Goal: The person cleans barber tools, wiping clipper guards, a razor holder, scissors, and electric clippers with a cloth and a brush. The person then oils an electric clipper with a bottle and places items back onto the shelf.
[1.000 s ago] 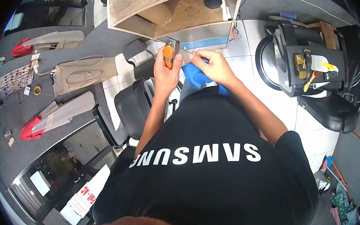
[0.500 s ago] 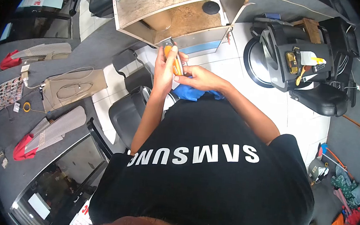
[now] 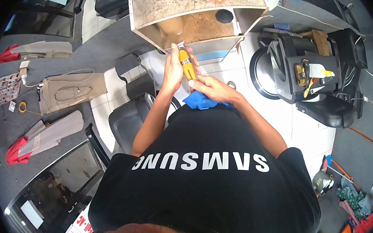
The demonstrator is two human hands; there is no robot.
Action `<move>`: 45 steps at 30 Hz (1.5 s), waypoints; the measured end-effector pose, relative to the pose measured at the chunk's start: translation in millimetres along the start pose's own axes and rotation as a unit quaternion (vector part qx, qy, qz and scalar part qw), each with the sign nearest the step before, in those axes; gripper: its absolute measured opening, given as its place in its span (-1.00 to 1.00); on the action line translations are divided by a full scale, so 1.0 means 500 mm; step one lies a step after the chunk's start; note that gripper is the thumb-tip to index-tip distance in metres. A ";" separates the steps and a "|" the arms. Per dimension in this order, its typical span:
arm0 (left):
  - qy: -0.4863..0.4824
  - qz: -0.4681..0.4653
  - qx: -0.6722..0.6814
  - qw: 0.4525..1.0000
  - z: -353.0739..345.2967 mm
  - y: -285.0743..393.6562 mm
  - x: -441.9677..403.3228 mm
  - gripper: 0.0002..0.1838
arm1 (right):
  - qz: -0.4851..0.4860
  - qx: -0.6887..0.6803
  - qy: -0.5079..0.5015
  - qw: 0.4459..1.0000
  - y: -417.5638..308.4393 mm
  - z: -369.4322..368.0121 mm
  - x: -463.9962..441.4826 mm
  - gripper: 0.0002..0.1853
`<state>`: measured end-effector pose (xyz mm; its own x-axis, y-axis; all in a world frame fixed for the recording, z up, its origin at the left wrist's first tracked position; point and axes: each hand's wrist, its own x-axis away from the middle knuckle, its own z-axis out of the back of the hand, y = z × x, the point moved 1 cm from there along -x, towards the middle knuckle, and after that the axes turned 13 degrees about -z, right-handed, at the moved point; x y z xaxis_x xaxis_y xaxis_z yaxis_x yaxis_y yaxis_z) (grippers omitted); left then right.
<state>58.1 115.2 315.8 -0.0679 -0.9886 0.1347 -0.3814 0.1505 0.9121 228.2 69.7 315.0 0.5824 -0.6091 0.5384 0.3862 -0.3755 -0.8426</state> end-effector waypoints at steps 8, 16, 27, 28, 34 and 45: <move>0.036 0.053 0.287 0.956 -0.050 -0.090 0.004 -0.26 | -0.015 0.011 0.061 0.998 0.049 0.068 -0.021 -0.18; 0.172 0.058 0.204 0.962 -0.006 -0.102 -0.006 -0.40 | -0.165 -0.160 0.231 0.945 0.087 0.242 -0.102 -0.14; 0.112 0.072 0.195 0.972 -0.051 -0.146 0.039 -0.46 | -0.137 -0.440 0.114 0.880 0.135 0.383 -0.384 -0.73; 0.105 0.070 0.192 0.973 -0.053 -0.144 0.042 -0.46 | -0.130 -0.419 0.125 0.890 0.127 0.386 -0.390 -0.72; 0.099 0.077 0.198 0.972 -0.051 -0.141 0.053 -0.40 | -0.079 -0.223 0.347 0.908 0.084 0.415 -0.409 -0.59; 0.080 0.168 0.141 0.972 -0.061 -0.112 0.032 -0.22 | 0.064 0.090 0.320 0.941 -0.023 0.249 -0.085 -0.55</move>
<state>106.3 90.7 278.5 -0.0974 -0.8687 0.4856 -0.6017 0.4401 0.6666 288.1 186.8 303.7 0.1042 -0.9588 0.2643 0.4917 -0.1814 -0.8517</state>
